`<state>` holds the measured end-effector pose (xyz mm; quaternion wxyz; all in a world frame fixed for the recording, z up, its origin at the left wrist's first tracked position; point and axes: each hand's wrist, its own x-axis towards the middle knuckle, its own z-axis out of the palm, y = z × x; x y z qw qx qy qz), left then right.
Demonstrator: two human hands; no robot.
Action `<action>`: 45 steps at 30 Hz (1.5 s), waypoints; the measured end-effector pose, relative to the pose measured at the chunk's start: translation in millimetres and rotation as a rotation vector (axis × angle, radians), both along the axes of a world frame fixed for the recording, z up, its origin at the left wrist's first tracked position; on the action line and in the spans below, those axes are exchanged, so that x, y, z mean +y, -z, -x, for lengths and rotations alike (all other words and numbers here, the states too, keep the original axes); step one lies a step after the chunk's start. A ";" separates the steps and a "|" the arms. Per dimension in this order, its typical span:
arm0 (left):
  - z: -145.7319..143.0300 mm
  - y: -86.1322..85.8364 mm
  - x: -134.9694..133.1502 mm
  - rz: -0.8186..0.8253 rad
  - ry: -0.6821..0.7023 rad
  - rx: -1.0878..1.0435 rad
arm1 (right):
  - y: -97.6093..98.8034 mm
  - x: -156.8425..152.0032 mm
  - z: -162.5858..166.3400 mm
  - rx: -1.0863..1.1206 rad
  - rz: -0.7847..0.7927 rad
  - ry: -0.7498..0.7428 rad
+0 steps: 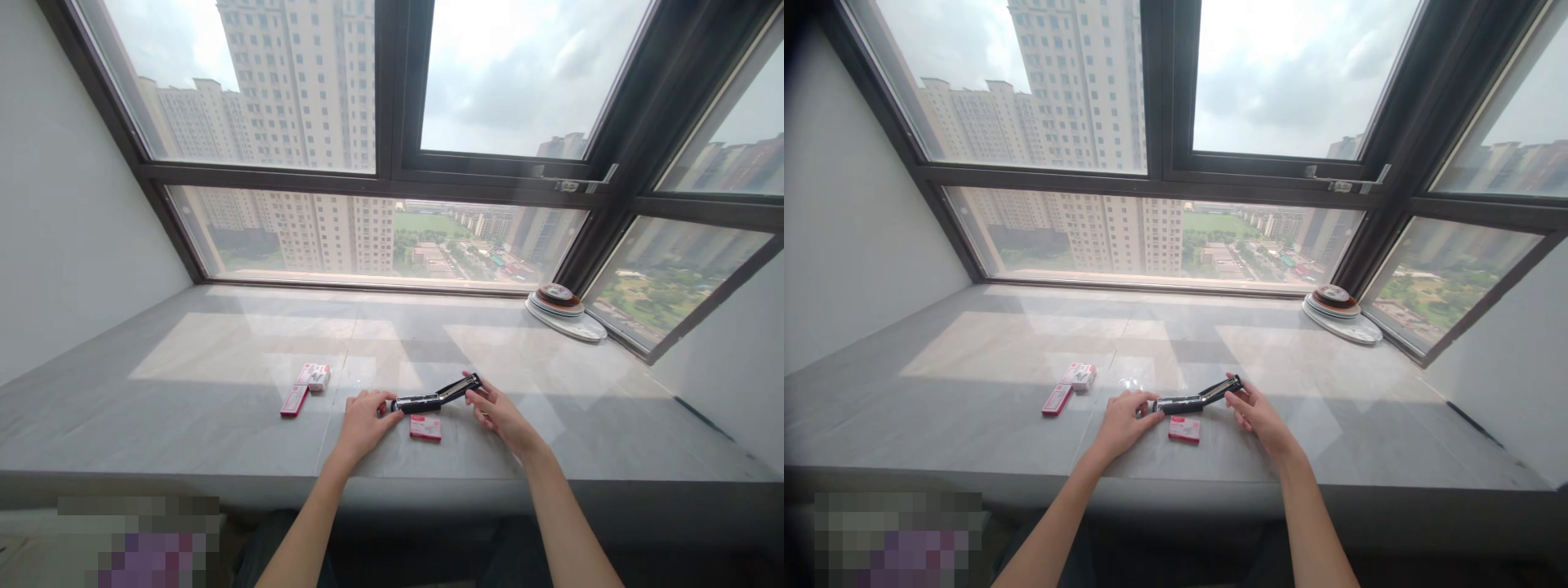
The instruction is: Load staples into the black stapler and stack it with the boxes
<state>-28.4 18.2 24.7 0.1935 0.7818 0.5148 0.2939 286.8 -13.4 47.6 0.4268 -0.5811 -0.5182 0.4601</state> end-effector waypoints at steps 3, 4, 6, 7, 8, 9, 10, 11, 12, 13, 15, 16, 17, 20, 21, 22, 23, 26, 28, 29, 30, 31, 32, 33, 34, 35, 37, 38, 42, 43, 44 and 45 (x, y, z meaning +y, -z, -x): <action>-0.5 -1.2 -1.6 0.003 -0.003 0.002 | -25.7 26.2 13.9 -0.068 -0.098 -0.168; -0.7 -1.7 -2.2 0.004 -0.004 0.006 | -32.4 34.8 23.3 -0.139 -0.135 -0.241; -1.3 -2.6 -3.0 0.002 -0.003 0.019 | -39.7 48.1 44.4 -0.287 -0.221 -0.369; -1.6 -2.9 -3.0 0.000 -0.003 0.026 | -40.1 52.3 54.4 -0.348 -0.258 -0.417; -1.7 -3.1 -2.8 -0.001 -0.003 0.033 | -38.5 54.7 63.3 -0.400 -0.285 -0.449; -1.6 -3.1 -2.5 -0.001 -0.003 0.038 | -35.5 55.7 70.5 -0.441 -0.304 -0.465; -1.2 -3.1 -2.1 -0.001 -0.005 0.043 | -31.4 55.6 75.8 -0.477 -0.317 -0.466; -0.5 -3.2 -1.8 -0.001 -0.005 0.045 | -27.0 54.6 79.1 -0.509 -0.324 -0.456; 0.3 -3.4 -2.0 0.000 -0.005 0.048 | -22.6 53.1 80.5 -0.538 -0.329 -0.438; 1.2 -4.0 -2.7 -0.001 -0.005 0.048 | -18.6 51.5 80.0 -0.563 -0.335 -0.411; 1.2 -6.4 -6.7 -0.015 -0.014 0.031 | -12.0 49.0 74.5 -0.600 -0.343 -0.342; -0.4 -8.2 -10.0 -0.033 -0.012 0.018 | -9.3 48.4 70.2 -0.610 -0.343 -0.304; -3.8 -10.4 -14.1 -0.058 0.008 0.004 | -6.6 48.4 65.3 -0.613 -0.335 -0.262; -23.7 -17.7 -27.4 -0.144 0.230 0.008 | 2.4 50.3 50.8 -0.557 -0.252 -0.134; -31.7 -19.8 -30.7 -0.162 0.341 0.033 | 5.9 50.6 46.7 -0.516 -0.215 -0.103; -38.6 -21.8 -32.7 -0.167 0.449 0.064 | 9.3 50.1 43.1 -0.464 -0.182 -0.079; -43.0 -23.6 -33.2 -0.160 0.537 0.096 | 12.7 48.4 40.0 -0.405 -0.159 -0.060; -33.8 -27.1 -25.1 -0.095 0.595 0.157 | 22.0 34.6 32.8 -0.193 -0.100 -0.006; -10.3 -27.5 -15.4 -0.038 0.466 0.150 | 27.9 19.8 30.4 -0.039 -0.038 0.003; 3.3 -26.9 -11.1 -0.005 0.392 0.137 | 31.2 12.2 30.5 0.031 -0.010 -0.006; 15.9 -25.9 -7.9 0.028 0.333 0.119 | 34.6 5.1 31.9 0.090 0.006 -0.019; 26.0 -24.5 -6.3 0.055 0.288 0.097 | 38.1 -0.9 34.7 0.135 0.008 -0.029; 32.5 -22.7 -6.2 0.074 0.259 0.074 | 41.5 -5.6 39.0 0.164 0.000 -0.032; 34.9 -20.6 -7.6 0.085 0.239 0.050 | 44.7 -8.8 44.8 0.177 -0.011 -0.031; 33.3 -18.4 -10.1 0.089 0.224 0.026 | 47.3 -10.7 51.8 0.179 -0.018 -0.028; 28.4 -16.0 -13.3 0.090 0.217 0.005 | 49.2 -11.4 59.6 0.175 -0.023 -0.031; 13.0 -11.6 -20.1 0.092 0.220 -0.028 | 50.7 -11.1 75.4 0.164 -0.027 -0.047; 4.8 -9.9 -23.3 0.094 0.225 -0.040 | 50.3 -10.7 82.5 0.160 -0.033 -0.051; -9.4 -9.5 -32.0 0.099 0.249 -0.096 | 46.5 -11.9 98.9 0.140 -0.065 -0.011; -6.0 -11.0 -32.9 0.087 0.251 -0.112 | 45.8 -13.0 100.3 0.130 -0.073 0.008; 0.5 -12.7 -32.9 0.061 0.229 -0.124 | 45.4 -14.3 101.1 0.121 -0.079 0.027; 10.2 -14.2 -31.9 0.018 0.165 -0.131 | 45.2 -15.6 101.4 0.113 -0.085 0.043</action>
